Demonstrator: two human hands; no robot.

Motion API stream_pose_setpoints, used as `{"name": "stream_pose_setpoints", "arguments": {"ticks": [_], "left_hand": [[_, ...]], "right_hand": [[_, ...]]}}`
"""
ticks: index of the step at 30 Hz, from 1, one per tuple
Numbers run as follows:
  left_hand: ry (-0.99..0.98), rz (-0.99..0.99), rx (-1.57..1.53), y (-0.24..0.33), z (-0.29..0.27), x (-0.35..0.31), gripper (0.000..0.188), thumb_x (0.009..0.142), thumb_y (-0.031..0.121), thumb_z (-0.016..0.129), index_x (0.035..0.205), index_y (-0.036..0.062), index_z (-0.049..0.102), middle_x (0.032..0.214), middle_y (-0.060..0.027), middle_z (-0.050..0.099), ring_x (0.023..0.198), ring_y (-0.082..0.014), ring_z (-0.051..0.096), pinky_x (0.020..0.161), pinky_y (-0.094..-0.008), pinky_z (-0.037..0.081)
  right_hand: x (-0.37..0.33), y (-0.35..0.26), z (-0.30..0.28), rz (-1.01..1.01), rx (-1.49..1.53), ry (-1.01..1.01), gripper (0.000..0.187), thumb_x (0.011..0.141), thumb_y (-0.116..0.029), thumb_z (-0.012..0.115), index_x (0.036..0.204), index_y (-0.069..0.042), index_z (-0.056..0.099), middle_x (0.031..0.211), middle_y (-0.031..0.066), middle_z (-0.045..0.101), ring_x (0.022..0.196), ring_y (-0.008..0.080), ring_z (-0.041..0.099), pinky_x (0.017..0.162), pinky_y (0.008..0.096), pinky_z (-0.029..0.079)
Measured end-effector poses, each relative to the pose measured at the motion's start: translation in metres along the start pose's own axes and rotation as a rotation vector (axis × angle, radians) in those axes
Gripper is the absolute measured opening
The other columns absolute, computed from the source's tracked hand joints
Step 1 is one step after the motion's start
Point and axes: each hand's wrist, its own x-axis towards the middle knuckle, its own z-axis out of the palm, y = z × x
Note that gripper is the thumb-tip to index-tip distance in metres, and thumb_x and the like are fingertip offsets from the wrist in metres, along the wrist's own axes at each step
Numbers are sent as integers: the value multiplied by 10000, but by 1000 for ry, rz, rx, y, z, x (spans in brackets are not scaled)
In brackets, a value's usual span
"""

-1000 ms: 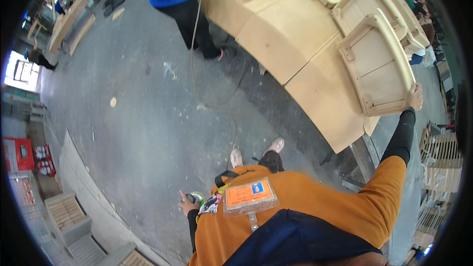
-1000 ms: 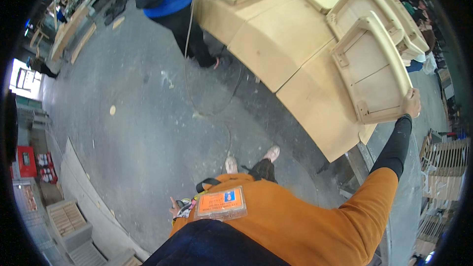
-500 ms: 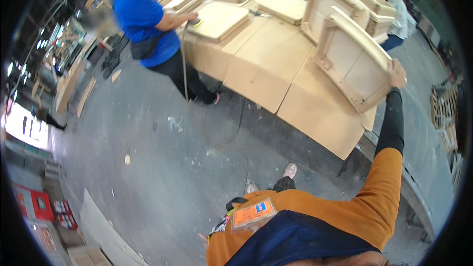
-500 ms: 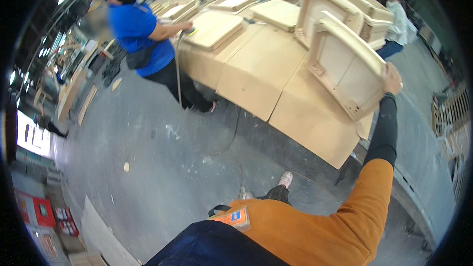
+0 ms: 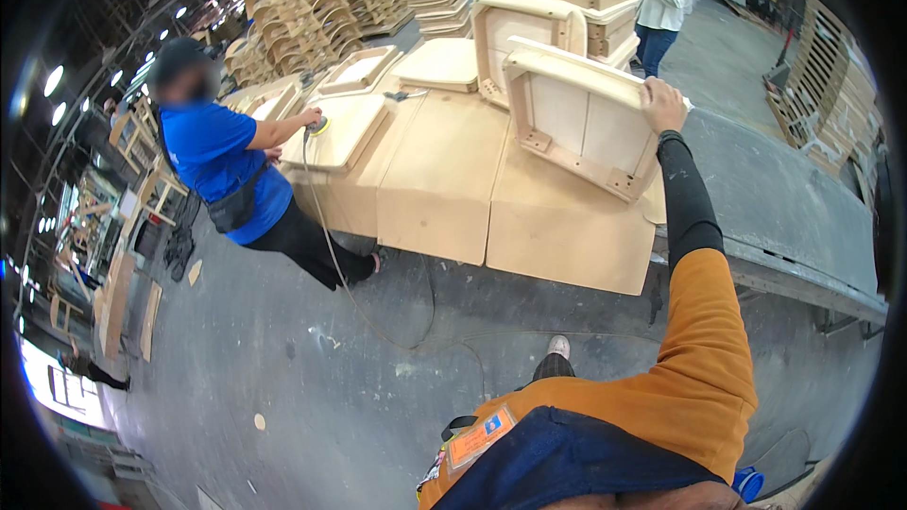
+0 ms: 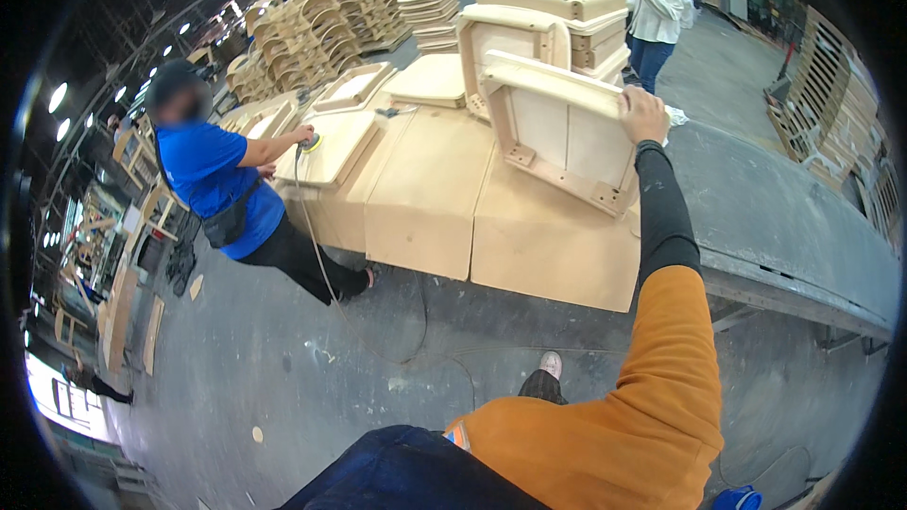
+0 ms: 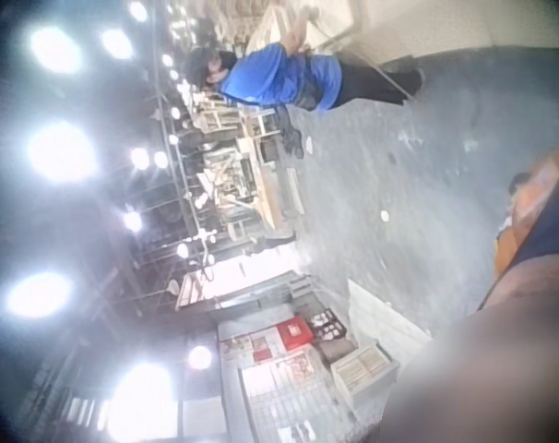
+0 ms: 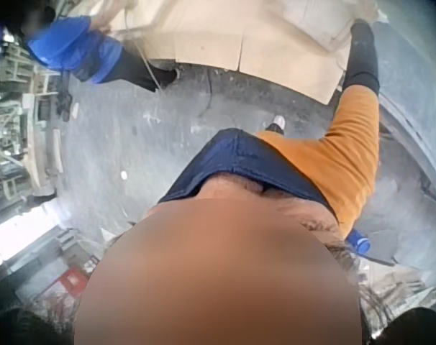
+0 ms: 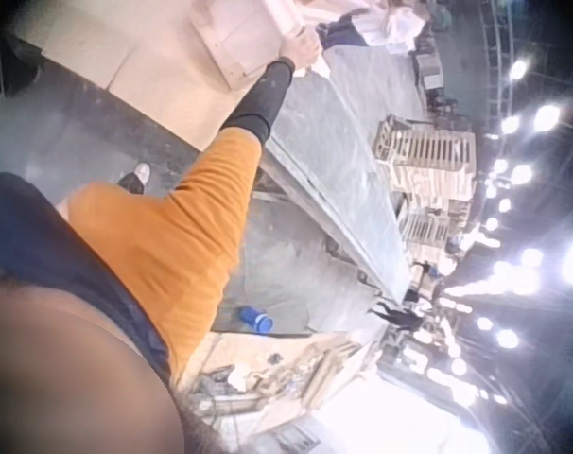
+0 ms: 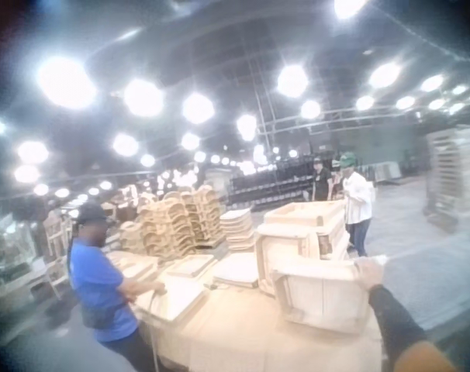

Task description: The person uses a handheld orbital sander to smooth the surfaces of unfinished wooden chair parts. They repeatedly pick up chair backs and seat panels, sand multiple edges and faces, then place the pieces back on the workbench. Another worker nearby performs similar sanding on separate pieces.

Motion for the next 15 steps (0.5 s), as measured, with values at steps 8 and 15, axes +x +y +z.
{"name": "stream_pose_setpoints", "arguments": {"ticks": [8,15], "left_hand": [[-64,248,18,114,8,40,1068,725,317,800,1541,358,112,1420,-269,327,1118,-465,560,872,-502,510],[-148,413,128,209,28,73,1069,724,318,800,1543,350,113,1420,-272,329,1119,-470,557,873,-504,508]], "right_hand": [[6,-8,-5,19,56,78,145,842,-254,645,891,-120,666,919,75,675,876,297,625,807,424,478],[-1,-1,-9,33,142,152,134,831,-221,656,845,-88,642,951,63,660,928,262,597,858,399,444]]}}
